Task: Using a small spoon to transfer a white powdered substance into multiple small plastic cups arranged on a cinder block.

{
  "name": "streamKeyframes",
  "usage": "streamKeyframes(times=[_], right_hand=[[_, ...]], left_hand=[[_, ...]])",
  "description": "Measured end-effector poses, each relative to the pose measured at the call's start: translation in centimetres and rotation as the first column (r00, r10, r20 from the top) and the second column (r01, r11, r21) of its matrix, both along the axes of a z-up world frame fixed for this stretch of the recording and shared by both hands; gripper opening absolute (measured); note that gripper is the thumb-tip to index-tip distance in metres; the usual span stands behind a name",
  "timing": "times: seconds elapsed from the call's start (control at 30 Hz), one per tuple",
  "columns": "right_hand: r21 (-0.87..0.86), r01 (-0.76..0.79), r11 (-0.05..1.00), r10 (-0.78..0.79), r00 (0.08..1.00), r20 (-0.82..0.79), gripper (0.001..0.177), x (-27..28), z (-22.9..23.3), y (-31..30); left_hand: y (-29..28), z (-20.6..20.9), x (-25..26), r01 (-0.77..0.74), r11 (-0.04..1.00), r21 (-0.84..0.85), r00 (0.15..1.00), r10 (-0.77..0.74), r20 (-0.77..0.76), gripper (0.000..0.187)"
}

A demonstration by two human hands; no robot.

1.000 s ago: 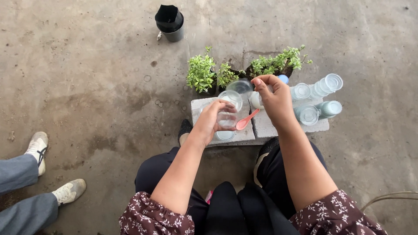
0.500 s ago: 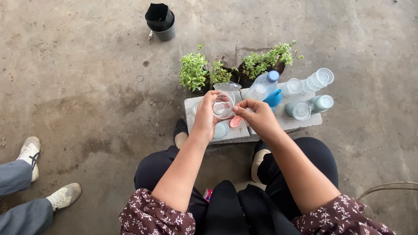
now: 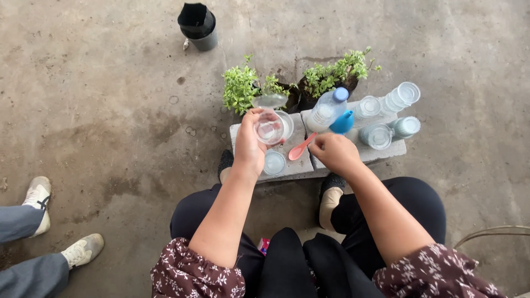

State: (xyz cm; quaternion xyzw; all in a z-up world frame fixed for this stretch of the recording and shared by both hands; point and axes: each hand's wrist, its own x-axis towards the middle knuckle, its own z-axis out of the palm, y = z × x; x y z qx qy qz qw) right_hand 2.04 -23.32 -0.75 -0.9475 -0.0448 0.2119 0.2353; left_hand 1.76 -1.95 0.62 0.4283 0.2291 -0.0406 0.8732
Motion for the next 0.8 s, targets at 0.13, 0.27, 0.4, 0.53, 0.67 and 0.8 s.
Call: streamKeyframes(times=[0.13, 0.27, 0.4, 0.53, 0.67, 0.8], right_hand=[[-0.291, -0.197, 0.936, 0.166, 0.978, -0.128, 0.02, 0.7, -12.8, -2.5], [-0.304, -0.133, 0.943, 0.14, 0.99, 0.0, 0.025, 0.8, -20.0, -3.7], [-0.451, -0.082, 0.889, 0.191, 0.961, 0.202, 0.041, 0.1, -18.6, -3.1], [-0.365, 0.089, 0.927, 0.055, 0.929, 0.366, 0.019, 1.3, -18.5, -3.1], [0.213, 0.423, 0.88, -0.437, 0.899, 0.018, 0.024, 3.1, -21.0, -2.7], [0.413, 0.657, 0.63, -0.58, 0.752, -0.312, 0.042, 3.6, -20.5, -0.3]], left_hand=[[0.8, -0.3, 0.3, -0.04, 0.998, -0.05, 0.999, 0.039, -0.012, 0.02], [1.6, 0.1, 0.9, -0.105, 0.986, -0.126, 0.994, 0.104, -0.015, 0.021], [2.2, 0.0, 1.4, -0.224, 0.951, -0.215, 0.973, 0.207, -0.099, 0.024], [2.9, 0.3, 1.5, -0.286, 0.922, -0.261, 0.956, 0.254, -0.149, 0.028], [3.6, 0.9, 1.4, -0.312, 0.906, -0.287, 0.947, 0.272, -0.173, 0.033], [4.0, 0.7, 0.8, -0.284, 0.913, -0.292, 0.953, 0.236, -0.187, 0.035]])
